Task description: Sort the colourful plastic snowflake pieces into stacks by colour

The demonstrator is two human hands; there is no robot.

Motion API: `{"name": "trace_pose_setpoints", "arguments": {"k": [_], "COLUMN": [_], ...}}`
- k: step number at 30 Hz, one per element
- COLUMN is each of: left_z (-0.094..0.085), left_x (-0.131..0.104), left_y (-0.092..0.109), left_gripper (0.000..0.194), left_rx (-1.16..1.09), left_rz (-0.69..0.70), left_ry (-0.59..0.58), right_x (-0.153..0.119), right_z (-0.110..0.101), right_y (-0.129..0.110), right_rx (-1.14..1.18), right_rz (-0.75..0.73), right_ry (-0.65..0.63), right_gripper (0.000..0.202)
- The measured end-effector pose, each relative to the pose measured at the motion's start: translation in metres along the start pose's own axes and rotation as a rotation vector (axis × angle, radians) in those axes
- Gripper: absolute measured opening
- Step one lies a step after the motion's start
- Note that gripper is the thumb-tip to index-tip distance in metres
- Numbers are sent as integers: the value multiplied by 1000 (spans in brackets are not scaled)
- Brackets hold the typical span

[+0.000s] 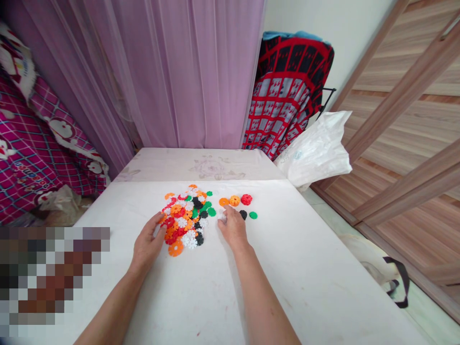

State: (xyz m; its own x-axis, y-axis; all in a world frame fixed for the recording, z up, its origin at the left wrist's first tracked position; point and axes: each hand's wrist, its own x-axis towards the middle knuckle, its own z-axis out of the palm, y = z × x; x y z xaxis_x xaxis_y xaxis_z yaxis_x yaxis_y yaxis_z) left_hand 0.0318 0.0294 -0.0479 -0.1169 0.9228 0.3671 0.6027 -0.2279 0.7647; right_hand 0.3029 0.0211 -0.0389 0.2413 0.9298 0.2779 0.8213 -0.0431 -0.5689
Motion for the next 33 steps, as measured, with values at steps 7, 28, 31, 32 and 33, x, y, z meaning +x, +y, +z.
{"name": "trace_pose_setpoints", "arguments": {"k": [7, 28, 31, 32, 33], "left_z": [0, 1, 0, 0, 0], "left_x": [0, -1, -1, -1, -1], "left_y": [-1, 0, 2, 3, 3], "left_gripper": [38, 38, 37, 37, 37], "left_rx": [1, -3, 8, 11, 12], "left_rz": [-10, -13, -17, -18, -19], "left_ry": [-11, 0, -4, -6, -6], "right_x": [-3, -10, -11, -11, -11], "right_z": [-1, -5, 0, 2, 3], "right_y": [-2, -51, -52, -52, -52], "right_rx": [-46, -136, -162, -165, -165], "right_rz": [0, -265, -246, -238, -230], "right_ry": [-7, -205, -199, -195, -194], "right_gripper": [46, 11, 11, 12, 13]}}
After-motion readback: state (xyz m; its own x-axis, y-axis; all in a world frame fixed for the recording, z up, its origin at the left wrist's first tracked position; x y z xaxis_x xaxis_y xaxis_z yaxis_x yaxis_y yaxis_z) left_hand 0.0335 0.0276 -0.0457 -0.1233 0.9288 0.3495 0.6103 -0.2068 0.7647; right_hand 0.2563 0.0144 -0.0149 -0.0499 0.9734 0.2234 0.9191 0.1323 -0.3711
